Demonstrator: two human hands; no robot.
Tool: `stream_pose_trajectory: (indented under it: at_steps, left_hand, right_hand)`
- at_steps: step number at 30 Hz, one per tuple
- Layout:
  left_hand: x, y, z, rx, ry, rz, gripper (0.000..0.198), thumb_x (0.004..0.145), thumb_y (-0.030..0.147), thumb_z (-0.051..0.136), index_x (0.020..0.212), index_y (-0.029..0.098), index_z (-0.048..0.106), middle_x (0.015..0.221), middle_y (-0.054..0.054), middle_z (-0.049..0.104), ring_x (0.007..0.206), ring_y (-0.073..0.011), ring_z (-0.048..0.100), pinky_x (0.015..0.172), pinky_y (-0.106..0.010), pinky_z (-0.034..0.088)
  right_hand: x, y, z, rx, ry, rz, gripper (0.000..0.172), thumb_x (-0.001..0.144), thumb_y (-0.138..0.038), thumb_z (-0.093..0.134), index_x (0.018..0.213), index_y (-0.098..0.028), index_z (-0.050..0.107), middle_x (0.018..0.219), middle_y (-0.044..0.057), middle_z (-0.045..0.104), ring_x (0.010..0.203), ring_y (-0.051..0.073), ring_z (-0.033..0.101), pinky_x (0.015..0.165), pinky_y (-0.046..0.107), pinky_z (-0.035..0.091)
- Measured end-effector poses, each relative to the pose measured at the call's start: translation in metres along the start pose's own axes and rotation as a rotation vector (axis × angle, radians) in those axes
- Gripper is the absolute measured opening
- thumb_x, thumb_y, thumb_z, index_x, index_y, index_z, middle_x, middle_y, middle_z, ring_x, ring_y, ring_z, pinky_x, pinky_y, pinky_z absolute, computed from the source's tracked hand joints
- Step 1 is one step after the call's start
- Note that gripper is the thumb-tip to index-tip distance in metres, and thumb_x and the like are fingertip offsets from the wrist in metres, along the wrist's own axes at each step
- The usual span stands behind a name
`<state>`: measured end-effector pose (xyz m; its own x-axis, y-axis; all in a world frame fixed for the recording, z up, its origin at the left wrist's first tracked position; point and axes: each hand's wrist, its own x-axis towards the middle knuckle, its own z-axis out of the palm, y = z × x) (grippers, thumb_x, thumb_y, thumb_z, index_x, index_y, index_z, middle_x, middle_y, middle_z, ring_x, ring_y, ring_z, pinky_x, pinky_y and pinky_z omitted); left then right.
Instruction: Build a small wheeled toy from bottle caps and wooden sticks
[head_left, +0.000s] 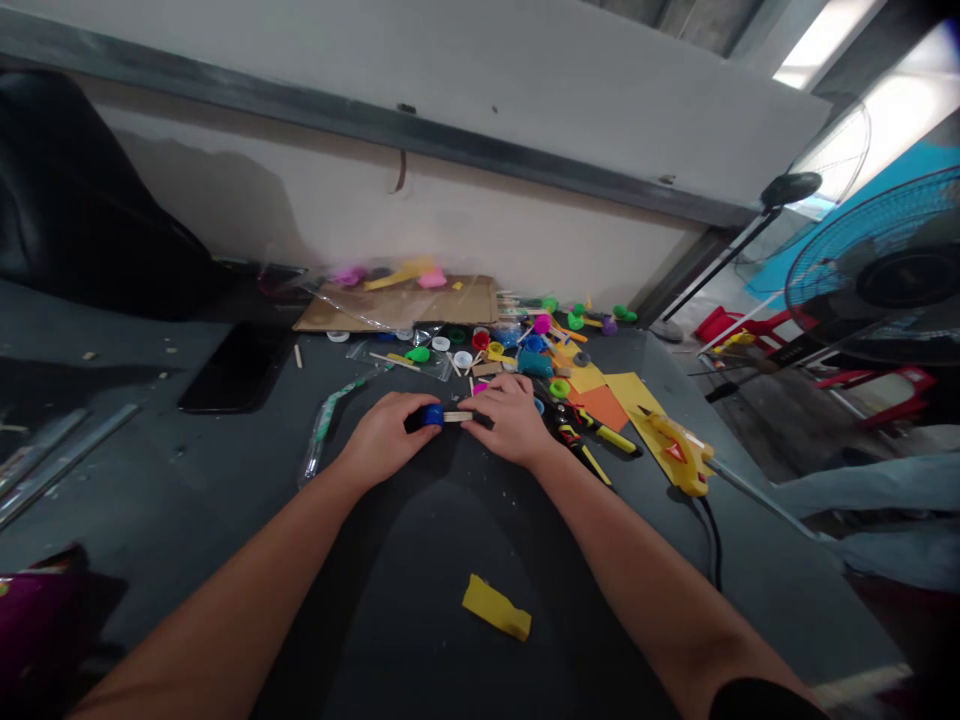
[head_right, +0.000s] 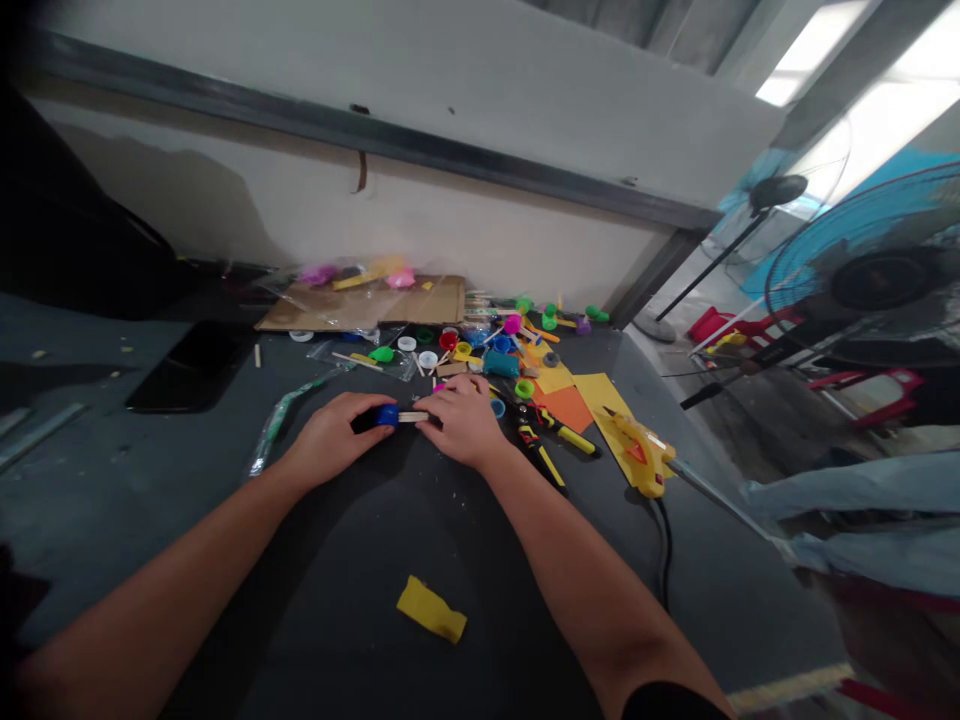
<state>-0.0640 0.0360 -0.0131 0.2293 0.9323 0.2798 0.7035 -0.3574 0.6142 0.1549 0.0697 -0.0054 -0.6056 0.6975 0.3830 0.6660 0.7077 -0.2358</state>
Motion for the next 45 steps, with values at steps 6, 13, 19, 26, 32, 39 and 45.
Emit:
stream_pose_trajectory:
  at_steps: [6, 13, 19, 26, 32, 39, 45]
  left_hand:
    - [0.0, -0.002, 0.001, -0.019, -0.02, -0.044, 0.031, 0.078, 0.033, 0.062, 0.109, 0.026, 0.064, 0.105, -0.003, 0.068, 0.099, -0.0224, 0.06, 0.086, -0.036, 0.046]
    - [0.002, 0.0, 0.001, -0.014, -0.058, -0.086, 0.031, 0.078, 0.031, 0.062, 0.109, 0.026, 0.062, 0.105, -0.003, 0.067, 0.096, -0.0215, 0.061, 0.085, -0.036, 0.046]
    - [0.001, 0.003, 0.004, 0.083, -0.052, 0.048, 0.038, 0.077, 0.031, 0.064, 0.114, 0.023, 0.059, 0.11, -0.006, 0.066, 0.102, -0.0248, 0.057, 0.09, -0.04, 0.044]
    - [0.003, 0.005, 0.004, 0.041, -0.057, 0.104, 0.027, 0.081, 0.028, 0.061, 0.109, 0.025, 0.062, 0.109, -0.003, 0.067, 0.102, -0.0217, 0.059, 0.09, -0.038, 0.044]
    - [0.003, 0.006, 0.006, -0.017, -0.026, 0.085, 0.019, 0.083, 0.027, 0.059, 0.101, 0.024, 0.064, 0.105, -0.003, 0.068, 0.1, -0.0194, 0.06, 0.088, -0.034, 0.045]
    - [0.004, 0.005, 0.006, -0.021, -0.042, 0.122, 0.015, 0.085, 0.026, 0.055, 0.095, 0.023, 0.066, 0.101, -0.003, 0.068, 0.097, -0.0188, 0.061, 0.086, -0.033, 0.046]
    - [0.005, 0.004, 0.003, -0.033, -0.053, 0.09, 0.021, 0.087, 0.036, 0.052, 0.098, 0.025, 0.066, 0.105, -0.003, 0.068, 0.097, -0.0203, 0.062, 0.086, -0.033, 0.047]
  right_hand:
    - [0.001, 0.0, 0.004, 0.038, 0.022, -0.011, 0.015, 0.086, -0.035, 0.061, 0.088, -0.025, 0.071, 0.086, 0.001, 0.072, 0.095, 0.022, 0.05, 0.088, 0.041, 0.026]
    - [0.001, 0.0, 0.008, 0.074, 0.056, -0.032, 0.014, 0.086, -0.032, 0.061, 0.084, -0.024, 0.072, 0.083, 0.002, 0.072, 0.093, 0.022, 0.05, 0.088, 0.04, 0.026]
    - [0.001, -0.005, 0.005, 0.051, 0.031, -0.017, 0.014, 0.086, -0.034, 0.06, 0.088, -0.025, 0.071, 0.087, 0.002, 0.072, 0.098, 0.022, 0.051, 0.089, 0.04, 0.025]
    - [0.003, -0.009, 0.004, 0.056, 0.022, -0.015, 0.016, 0.087, -0.034, 0.057, 0.092, -0.026, 0.07, 0.088, 0.001, 0.072, 0.097, 0.021, 0.051, 0.09, 0.04, 0.026]
    - [0.004, -0.011, 0.004, 0.082, 0.047, 0.002, 0.017, 0.084, -0.034, 0.061, 0.095, -0.025, 0.069, 0.088, 0.001, 0.072, 0.095, 0.022, 0.052, 0.089, 0.039, 0.027]
    - [0.004, -0.013, -0.003, 0.105, 0.053, 0.022, 0.032, 0.08, -0.041, 0.064, 0.107, -0.024, 0.065, 0.091, 0.003, 0.072, 0.097, 0.024, 0.052, 0.09, 0.04, 0.03]
    - [0.019, 0.002, -0.057, 0.258, 0.329, 0.227, 0.035, 0.09, -0.038, 0.047, 0.118, -0.021, 0.056, 0.101, 0.006, 0.067, 0.1, 0.021, 0.056, 0.092, 0.039, 0.039]
